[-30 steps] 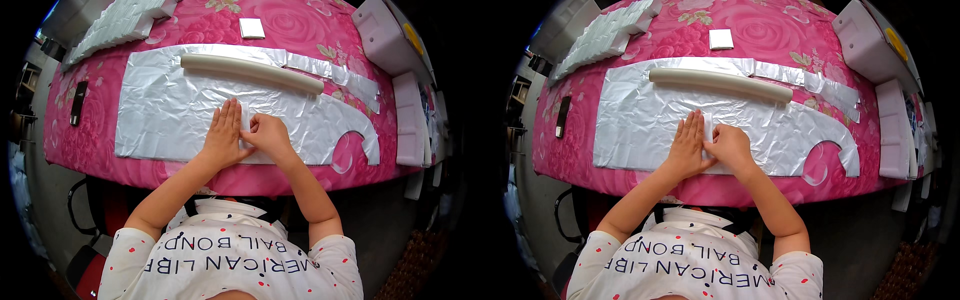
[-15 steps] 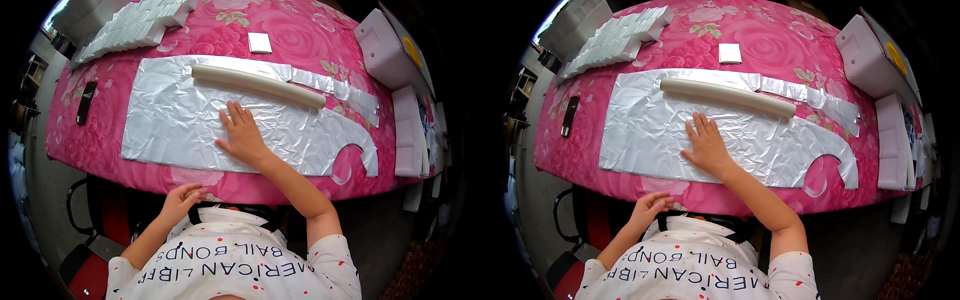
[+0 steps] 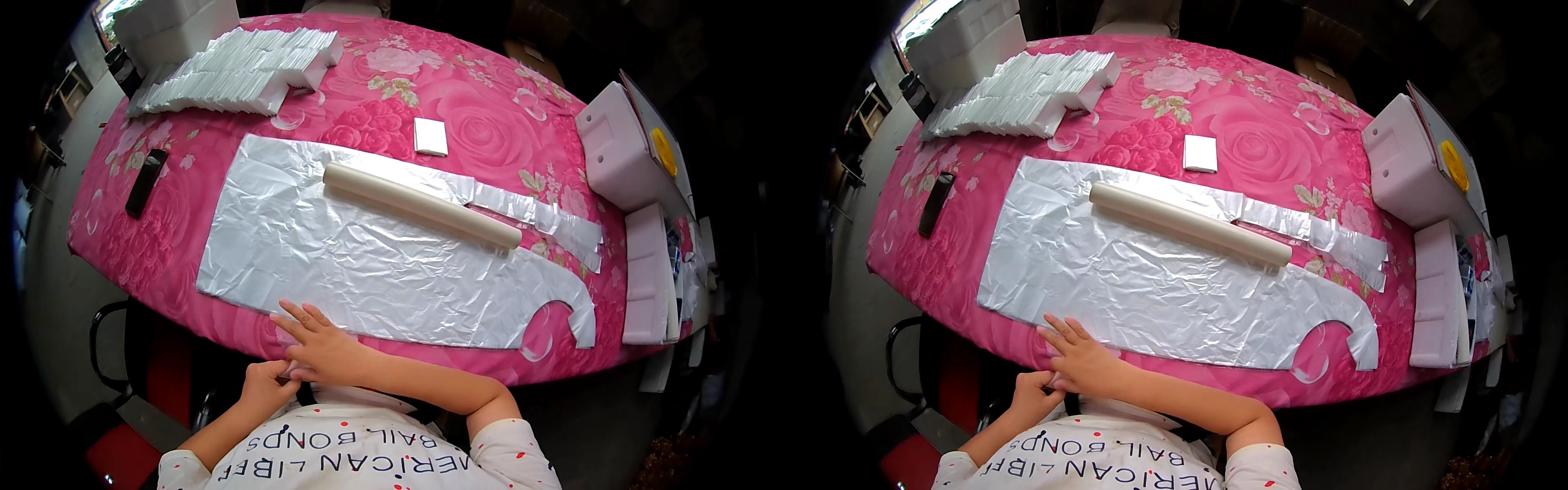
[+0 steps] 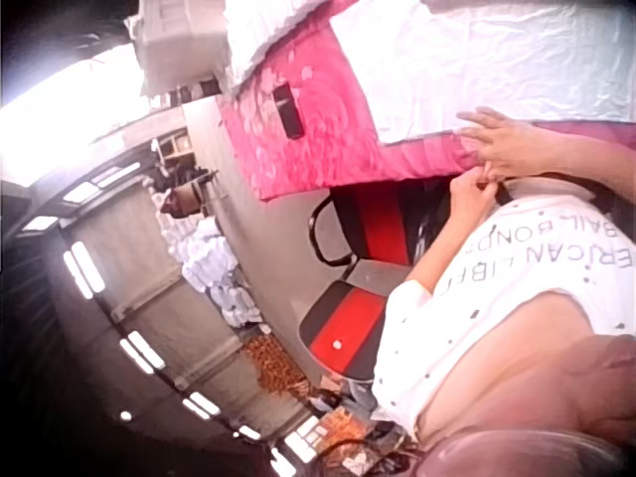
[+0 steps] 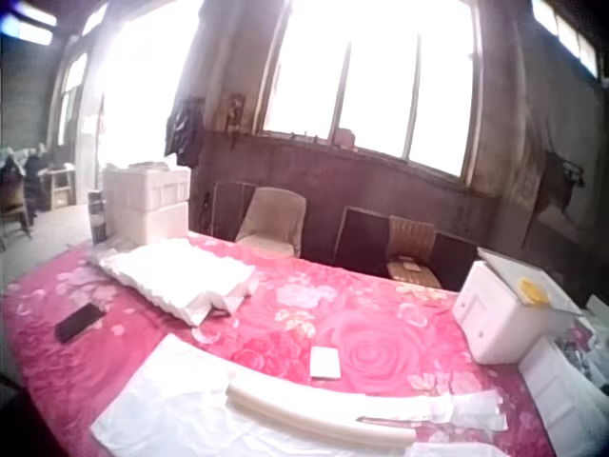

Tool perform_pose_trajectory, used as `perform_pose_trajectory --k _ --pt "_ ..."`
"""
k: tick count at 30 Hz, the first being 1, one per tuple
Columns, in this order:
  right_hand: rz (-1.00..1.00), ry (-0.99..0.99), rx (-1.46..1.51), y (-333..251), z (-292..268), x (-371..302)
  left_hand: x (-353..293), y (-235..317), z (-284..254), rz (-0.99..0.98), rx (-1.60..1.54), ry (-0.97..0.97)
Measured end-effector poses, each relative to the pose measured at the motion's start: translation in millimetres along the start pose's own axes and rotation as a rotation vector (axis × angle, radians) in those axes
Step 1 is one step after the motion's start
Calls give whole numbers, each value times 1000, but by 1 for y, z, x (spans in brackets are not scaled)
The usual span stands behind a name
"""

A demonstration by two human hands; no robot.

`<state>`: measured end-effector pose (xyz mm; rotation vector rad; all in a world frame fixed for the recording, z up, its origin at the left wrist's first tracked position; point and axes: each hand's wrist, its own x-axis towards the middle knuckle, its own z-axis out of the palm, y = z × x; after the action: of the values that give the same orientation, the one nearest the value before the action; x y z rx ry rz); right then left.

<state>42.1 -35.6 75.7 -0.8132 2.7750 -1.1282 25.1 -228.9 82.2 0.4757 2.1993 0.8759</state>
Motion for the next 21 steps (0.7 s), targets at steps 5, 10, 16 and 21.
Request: perform_pose_trajectory --k 5,10,16,21 --pt "-10 281 16 68 -67 -11 16 29 -9 388 29 355" --pt "598 923 421 197 -169 4 19 26 -10 489 57 352" --pt "1048 841 -139 288 -219 -8 21 25 -6 521 58 300" --pt "1149 776 -609 259 -213 2 26 20 -11 547 132 362"
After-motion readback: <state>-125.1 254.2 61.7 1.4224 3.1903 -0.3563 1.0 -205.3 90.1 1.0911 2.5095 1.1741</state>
